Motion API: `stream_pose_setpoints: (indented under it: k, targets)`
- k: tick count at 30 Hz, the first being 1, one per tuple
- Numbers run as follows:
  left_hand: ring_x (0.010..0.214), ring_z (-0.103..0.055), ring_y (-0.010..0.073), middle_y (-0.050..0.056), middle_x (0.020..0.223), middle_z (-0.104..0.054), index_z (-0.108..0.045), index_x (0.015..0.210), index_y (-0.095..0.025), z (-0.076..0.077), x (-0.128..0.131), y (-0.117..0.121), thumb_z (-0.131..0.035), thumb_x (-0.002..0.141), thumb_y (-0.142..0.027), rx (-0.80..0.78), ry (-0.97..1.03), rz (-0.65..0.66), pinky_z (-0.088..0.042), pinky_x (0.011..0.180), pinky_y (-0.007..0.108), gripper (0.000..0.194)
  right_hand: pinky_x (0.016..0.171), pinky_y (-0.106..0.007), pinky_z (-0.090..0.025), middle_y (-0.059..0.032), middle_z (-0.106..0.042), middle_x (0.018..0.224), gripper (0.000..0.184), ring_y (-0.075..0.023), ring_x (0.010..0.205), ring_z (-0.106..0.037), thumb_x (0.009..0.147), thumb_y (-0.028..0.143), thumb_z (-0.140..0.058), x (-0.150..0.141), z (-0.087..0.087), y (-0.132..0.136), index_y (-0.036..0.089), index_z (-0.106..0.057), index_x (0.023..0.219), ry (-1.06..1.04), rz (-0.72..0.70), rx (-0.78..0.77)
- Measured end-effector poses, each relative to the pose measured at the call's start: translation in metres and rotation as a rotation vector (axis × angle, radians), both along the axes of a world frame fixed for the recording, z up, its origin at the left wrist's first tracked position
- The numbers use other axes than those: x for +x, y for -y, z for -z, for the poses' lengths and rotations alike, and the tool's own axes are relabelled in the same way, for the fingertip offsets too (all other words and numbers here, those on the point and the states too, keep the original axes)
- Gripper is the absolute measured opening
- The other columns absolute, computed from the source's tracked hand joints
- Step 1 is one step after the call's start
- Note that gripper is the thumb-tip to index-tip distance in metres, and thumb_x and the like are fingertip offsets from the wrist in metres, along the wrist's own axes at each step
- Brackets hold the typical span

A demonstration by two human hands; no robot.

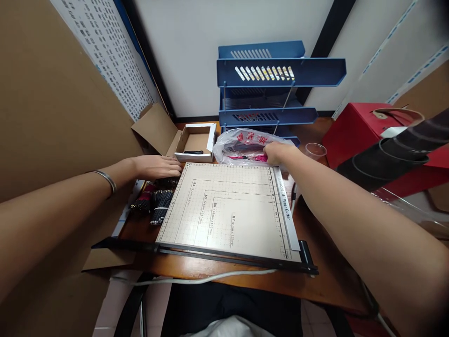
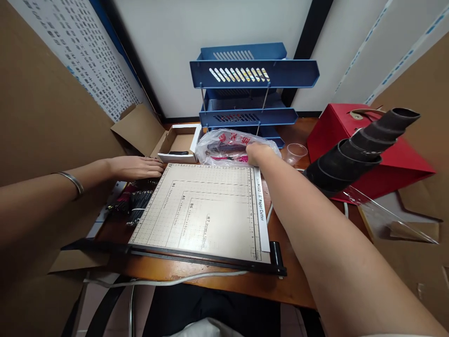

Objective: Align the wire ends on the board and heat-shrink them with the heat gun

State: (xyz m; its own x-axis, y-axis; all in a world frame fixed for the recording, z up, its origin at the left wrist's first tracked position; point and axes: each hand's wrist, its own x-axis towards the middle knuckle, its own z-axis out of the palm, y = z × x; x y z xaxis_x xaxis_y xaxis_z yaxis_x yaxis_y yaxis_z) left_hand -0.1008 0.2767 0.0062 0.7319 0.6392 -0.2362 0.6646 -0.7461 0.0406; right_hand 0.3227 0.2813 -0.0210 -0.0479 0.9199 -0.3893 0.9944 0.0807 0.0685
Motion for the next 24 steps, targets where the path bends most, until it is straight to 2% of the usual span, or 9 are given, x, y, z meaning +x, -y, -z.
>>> stream_pose_setpoints:
  k: [4,7,10,11,13,15,17,20,24]
  targets:
    - [0.133,-0.057,0.0198,0.005,0.132,-0.07,-0.075,0.107,-0.031,0.001,0.002,0.005,-0.048,0.091,-0.023,-0.175,-0.002,0.145,-0.039,0.118,0.031,0.033,0.1,-0.043,-0.054,-0.0093,-0.065,0.126,0.028,-0.0203,0.113,-0.063,0.096,0.037,-0.063,0.001,0.002,-0.004,0.018,-0.066,0.116,0.041,-0.029,-0.024]
    - [0.141,-0.05,0.0205,0.006,0.142,-0.065,-0.073,0.114,-0.029,0.0,0.005,0.01,-0.049,0.087,-0.018,-0.201,-0.022,0.154,-0.033,0.122,0.033,0.038,0.1,-0.044,-0.054,-0.0097,-0.064,0.126,0.031,-0.0212,0.114,-0.063,0.096,0.038,-0.063,0.001,0.004,-0.007,0.017,-0.065,0.119,0.049,-0.051,-0.019]
    - [0.151,-0.037,0.0214,0.007,0.154,-0.053,-0.067,0.13,-0.024,-0.003,0.008,0.015,-0.052,0.077,-0.01,-0.164,-0.128,0.129,-0.02,0.128,0.037,0.056,0.1,-0.043,-0.054,-0.0097,-0.064,0.126,0.03,-0.0205,0.113,-0.063,0.096,0.039,-0.062,0.001,0.007,-0.009,0.02,-0.065,0.119,0.052,-0.06,-0.009]
    - [0.151,-0.035,0.0217,0.006,0.156,-0.051,-0.064,0.134,-0.023,-0.004,0.008,0.017,-0.053,0.074,-0.009,-0.133,-0.158,0.086,-0.021,0.128,0.037,0.063,0.099,-0.043,-0.055,-0.0096,-0.064,0.126,0.03,-0.0204,0.113,-0.063,0.096,0.039,-0.062,0.002,0.008,-0.009,0.02,-0.065,0.119,0.053,-0.064,-0.007]
    - [0.148,-0.039,0.0237,0.004,0.157,-0.049,-0.059,0.139,-0.024,-0.007,0.008,0.02,-0.053,0.073,-0.008,-0.04,-0.179,-0.088,-0.032,0.123,0.038,0.069,0.099,-0.043,-0.055,-0.0097,-0.065,0.125,0.032,-0.0208,0.112,-0.063,0.096,0.039,-0.063,0.003,0.009,-0.01,0.018,-0.064,0.119,0.058,-0.079,-0.005]
    - [0.142,-0.046,0.0283,0.007,0.156,-0.049,-0.055,0.141,-0.025,-0.006,0.007,0.023,-0.053,0.078,-0.012,0.071,-0.176,-0.32,-0.043,0.112,0.041,0.065,0.098,-0.045,-0.055,-0.0099,-0.065,0.124,0.034,-0.0214,0.111,-0.063,0.095,0.039,-0.064,0.004,0.009,-0.01,0.016,-0.064,0.12,0.065,-0.098,-0.009]
    - [0.132,-0.055,0.0352,0.015,0.152,-0.05,-0.053,0.142,-0.021,-0.002,0.006,0.024,-0.054,0.085,-0.022,0.147,-0.177,-0.513,-0.049,0.103,0.046,0.057,0.098,-0.044,-0.055,-0.0099,-0.064,0.124,0.034,-0.0212,0.111,-0.063,0.095,0.039,-0.064,0.004,0.009,-0.01,0.016,-0.064,0.12,0.072,-0.108,-0.011]
    - [0.121,-0.063,0.0408,0.024,0.14,-0.056,-0.048,0.143,-0.014,0.01,0.003,0.024,-0.058,0.088,-0.039,0.172,-0.178,-0.703,-0.052,0.096,0.048,0.062,0.099,-0.043,-0.055,-0.0102,-0.064,0.126,0.034,-0.0209,0.112,-0.063,0.096,0.04,-0.062,0.003,0.009,-0.009,0.017,-0.064,0.121,0.082,-0.107,0.0]
    - [0.124,-0.063,0.0359,0.021,0.137,-0.062,-0.039,0.15,-0.016,0.023,0.001,0.021,-0.062,0.086,-0.037,0.152,-0.131,-0.813,-0.053,0.097,0.041,0.071,0.098,-0.043,-0.055,-0.0102,-0.065,0.126,0.035,-0.021,0.112,-0.064,0.096,0.041,-0.063,0.003,0.008,-0.009,0.017,-0.064,0.12,0.077,-0.099,-0.002]
